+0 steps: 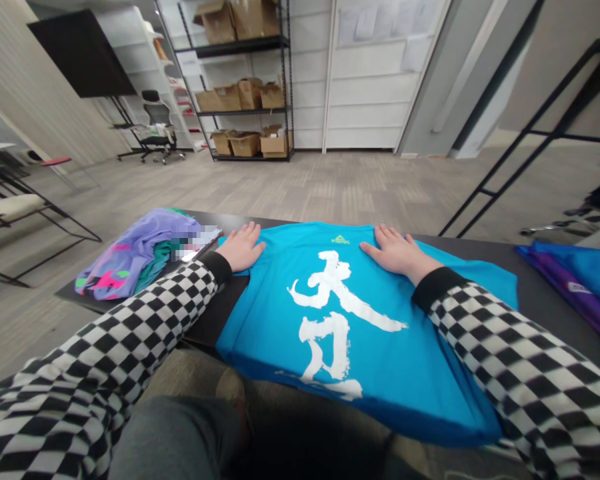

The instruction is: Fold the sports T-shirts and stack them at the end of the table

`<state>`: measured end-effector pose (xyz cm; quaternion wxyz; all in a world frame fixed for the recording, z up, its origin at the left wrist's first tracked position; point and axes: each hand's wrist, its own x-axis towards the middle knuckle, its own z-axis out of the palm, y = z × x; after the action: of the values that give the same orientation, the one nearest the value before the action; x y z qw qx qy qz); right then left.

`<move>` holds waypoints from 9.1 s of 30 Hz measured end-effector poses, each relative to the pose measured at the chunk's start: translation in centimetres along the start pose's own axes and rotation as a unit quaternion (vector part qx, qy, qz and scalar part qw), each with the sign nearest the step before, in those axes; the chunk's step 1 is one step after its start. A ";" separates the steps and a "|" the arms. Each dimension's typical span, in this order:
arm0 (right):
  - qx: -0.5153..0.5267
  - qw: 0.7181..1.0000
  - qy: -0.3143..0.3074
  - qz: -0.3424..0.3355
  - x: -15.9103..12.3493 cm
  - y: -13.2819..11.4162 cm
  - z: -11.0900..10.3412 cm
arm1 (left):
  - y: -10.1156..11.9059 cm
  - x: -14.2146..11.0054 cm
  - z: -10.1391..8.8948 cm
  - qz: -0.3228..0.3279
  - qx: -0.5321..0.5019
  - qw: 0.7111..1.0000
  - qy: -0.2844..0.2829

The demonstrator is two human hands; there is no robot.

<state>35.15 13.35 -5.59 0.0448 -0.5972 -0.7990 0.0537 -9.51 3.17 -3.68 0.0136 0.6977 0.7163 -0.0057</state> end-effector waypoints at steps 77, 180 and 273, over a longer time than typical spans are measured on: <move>-0.038 0.989 -0.047 0.133 -11.3 15.1 -2.8 | -1.9 3.2 2.0 0.028 0.021 0.999 0.007; -0.011 0.999 0.042 0.016 -22.6 -3.6 0.7 | 6.0 -13.7 1.6 0.101 -0.077 0.992 0.022; -0.027 0.987 0.039 -0.154 -31.9 -1.2 0.2 | 1.8 -23.2 1.6 0.329 -0.070 0.941 0.043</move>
<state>43.03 -17.59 -5.81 0.0669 -0.4699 -0.8802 0.0013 -7.06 -20.02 -4.66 0.0329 0.8912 0.4454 0.0792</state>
